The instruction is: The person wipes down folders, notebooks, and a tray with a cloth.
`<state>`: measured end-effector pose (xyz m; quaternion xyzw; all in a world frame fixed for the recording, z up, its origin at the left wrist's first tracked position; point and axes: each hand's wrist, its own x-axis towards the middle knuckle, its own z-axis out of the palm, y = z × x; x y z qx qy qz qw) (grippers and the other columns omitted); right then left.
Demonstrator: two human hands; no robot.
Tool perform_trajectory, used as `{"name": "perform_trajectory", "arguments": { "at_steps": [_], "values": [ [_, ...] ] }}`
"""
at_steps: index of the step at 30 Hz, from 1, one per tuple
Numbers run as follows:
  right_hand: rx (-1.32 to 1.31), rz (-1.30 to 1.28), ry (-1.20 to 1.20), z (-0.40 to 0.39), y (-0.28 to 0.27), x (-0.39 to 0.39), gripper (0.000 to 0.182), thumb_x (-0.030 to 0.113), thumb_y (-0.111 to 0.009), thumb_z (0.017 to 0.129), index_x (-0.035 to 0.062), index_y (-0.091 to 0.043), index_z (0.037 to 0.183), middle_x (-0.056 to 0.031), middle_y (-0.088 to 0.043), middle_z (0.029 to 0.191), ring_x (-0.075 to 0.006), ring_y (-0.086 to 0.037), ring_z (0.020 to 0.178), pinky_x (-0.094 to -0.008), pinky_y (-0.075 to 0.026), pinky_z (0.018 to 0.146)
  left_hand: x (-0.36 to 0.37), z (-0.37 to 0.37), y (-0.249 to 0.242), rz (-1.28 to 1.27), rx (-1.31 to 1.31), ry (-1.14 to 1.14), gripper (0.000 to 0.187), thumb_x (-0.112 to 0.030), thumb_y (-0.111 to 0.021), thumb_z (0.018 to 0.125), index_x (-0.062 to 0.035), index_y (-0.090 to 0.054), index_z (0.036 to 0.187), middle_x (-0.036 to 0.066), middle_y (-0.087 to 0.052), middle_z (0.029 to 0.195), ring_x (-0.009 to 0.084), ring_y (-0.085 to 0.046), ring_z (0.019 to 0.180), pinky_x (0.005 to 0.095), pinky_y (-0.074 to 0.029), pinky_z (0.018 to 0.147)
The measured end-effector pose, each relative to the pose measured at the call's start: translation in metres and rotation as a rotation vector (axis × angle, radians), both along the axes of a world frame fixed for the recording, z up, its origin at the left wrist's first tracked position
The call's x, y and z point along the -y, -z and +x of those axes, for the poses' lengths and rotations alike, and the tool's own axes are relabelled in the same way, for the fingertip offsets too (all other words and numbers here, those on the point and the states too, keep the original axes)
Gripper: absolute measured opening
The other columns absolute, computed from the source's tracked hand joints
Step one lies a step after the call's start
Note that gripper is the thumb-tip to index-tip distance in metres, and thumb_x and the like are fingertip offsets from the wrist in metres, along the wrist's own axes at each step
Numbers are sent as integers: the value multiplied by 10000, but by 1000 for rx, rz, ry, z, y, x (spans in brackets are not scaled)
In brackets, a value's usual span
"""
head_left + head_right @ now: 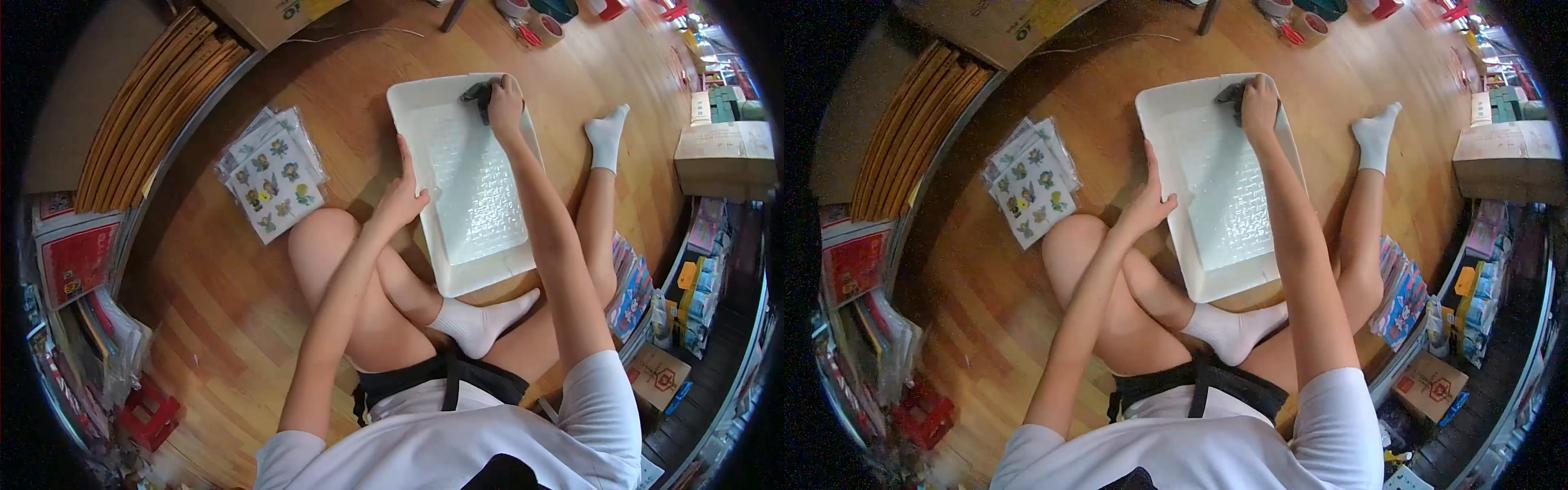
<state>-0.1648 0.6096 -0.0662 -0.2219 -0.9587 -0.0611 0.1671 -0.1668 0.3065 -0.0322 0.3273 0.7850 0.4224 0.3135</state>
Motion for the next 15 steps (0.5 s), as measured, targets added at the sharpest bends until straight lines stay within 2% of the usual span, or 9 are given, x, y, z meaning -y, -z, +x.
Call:
{"name": "perform_trajectory", "arguments": {
  "at_steps": [2, 5, 7, 8, 12, 14, 15],
  "values": [
    [-63, -53, -36, 6, 18, 13, 173, 37, -515, 770, 18, -576, 931, -170, -521, 1052, -331, -557, 908, -430, -446, 781, 4, -1, -3, -18, 35, -49, 1018, -88, -559, 785, -128, 231, 1425, 382, -562, 1021, 499, -589, 845, 486, -479, 769],
    [-49, -153, -161, 46, 24, 29, 263, 19, -554, 729, 23, -579, 990, -197, -519, 1065, -363, -551, 920, -449, -440, 802, 2, 0, -14, -105, 85, -77, 965, -97, -545, 814, -135, 188, 1440, 373, -551, 1079, 498, -584, 902, 501, -481, 795],
    [35, -221, -186, 93, 11, 47, 346, 20, -591, 678, 18, -577, 1024, -213, -522, 1063, -379, -557, 939, -464, -452, 812, 2, 0, -7, 4, 17, -115, 927, -100, -533, 833, -138, 159, 1449, 364, -548, 1099, 496, -578, 926, 512, -476, 807],
    [90, -229, -186, 120, 2, 60, 398, 20, -610, 645, 12, -573, 1041, -222, -524, 1063, -388, -565, 945, -473, -464, 812, 2, 0, -4, 59, -19, -132, 909, -102, -528, 842, -139, 144, 1453, 359, -547, 1109, 495, -575, 939, 517, -474, 812],
    [609, -551, 154, 213, -26, 110, 286, 43, -602, 615, 24, -641, 898, -264, -547, 1123, -417, -602, 852, -467, -506, 780, -2, -1, 0, 66, -12, -111, 874, -108, -522, 858, -139, 110, 1461, 342, -561, 1099, 497, -572, 934, 528, -464, 808],
    [648, -661, 175, 241, -26, 135, 247, 69, -591, 626, 23, -659, 859, -250, -590, 1057, -406, -601, 871, -456, -499, 800, -6, 2, 3, 13, -37, -107, 866, -109, -518, 861, -136, 106, 1461, 338, -561, 1104, 496, -571, 939, 526, -462, 817],
    [664, -740, 116, 244, -31, 151, 308, 51, -572, 614, 8, -665, 904, -240, -596, 1002, -402, -589, 908, -449, -488, 824, -7, 1, 1, -16, -11, -105, 855, -118, -515, 865, -133, 97, 1462, 337, -560, 1108, 496, -571, 937, 526, -461, 817]
  ]
}}
